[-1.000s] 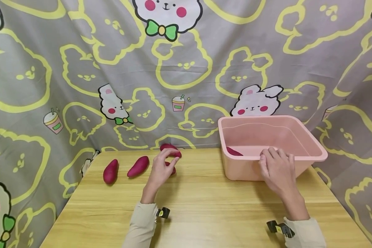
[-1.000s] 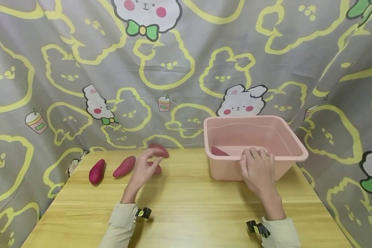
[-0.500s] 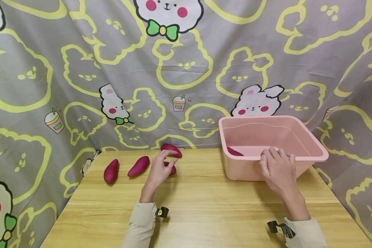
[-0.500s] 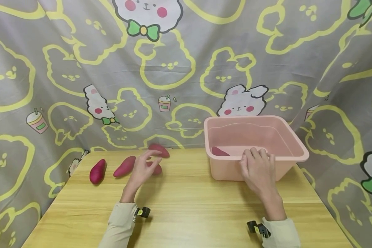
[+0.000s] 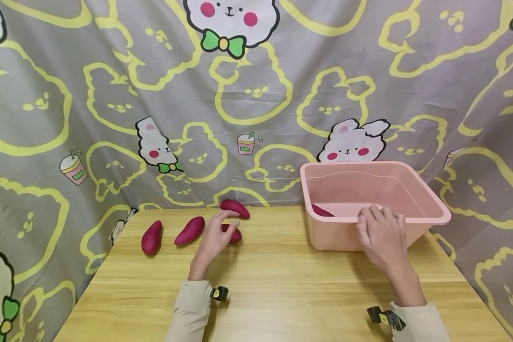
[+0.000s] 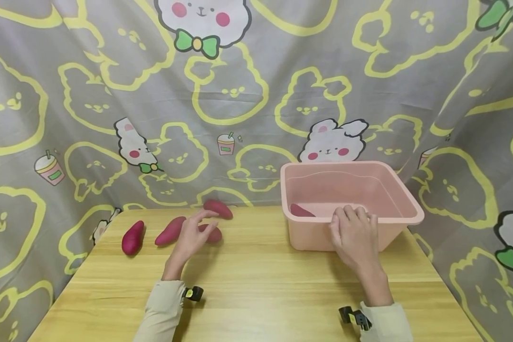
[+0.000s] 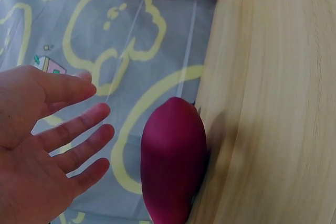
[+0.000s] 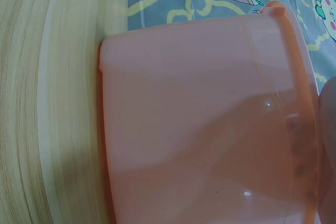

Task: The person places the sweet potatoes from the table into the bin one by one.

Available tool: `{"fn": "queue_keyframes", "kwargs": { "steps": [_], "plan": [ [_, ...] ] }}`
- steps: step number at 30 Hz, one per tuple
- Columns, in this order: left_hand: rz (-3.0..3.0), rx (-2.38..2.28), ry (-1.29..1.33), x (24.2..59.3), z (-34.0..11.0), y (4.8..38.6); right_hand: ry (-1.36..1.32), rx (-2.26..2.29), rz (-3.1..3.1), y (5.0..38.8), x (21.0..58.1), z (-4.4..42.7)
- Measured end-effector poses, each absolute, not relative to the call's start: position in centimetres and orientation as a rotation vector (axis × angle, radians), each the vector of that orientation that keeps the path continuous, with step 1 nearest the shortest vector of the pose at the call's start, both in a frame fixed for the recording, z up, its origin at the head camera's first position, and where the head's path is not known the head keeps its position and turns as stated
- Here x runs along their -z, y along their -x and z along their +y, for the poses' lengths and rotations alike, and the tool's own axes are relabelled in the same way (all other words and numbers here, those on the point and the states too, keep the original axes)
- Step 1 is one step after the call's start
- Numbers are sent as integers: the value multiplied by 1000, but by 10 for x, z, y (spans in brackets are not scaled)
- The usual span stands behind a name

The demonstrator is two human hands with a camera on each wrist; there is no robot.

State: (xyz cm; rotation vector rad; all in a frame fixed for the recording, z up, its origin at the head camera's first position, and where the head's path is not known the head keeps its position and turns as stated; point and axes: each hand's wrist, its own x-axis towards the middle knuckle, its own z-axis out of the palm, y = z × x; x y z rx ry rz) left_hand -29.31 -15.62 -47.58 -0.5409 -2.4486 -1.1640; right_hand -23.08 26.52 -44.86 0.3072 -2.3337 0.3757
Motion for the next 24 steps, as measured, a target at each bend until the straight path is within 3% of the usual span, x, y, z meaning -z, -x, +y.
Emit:
{"fn": "queue_keyframes", "kwargs": {
  "steps": [24],
  "plan": [
    [-2551, 1107, 537, 492, -174, 300, -303, -370, -2326, 232, 449, 264]
  ]
}}
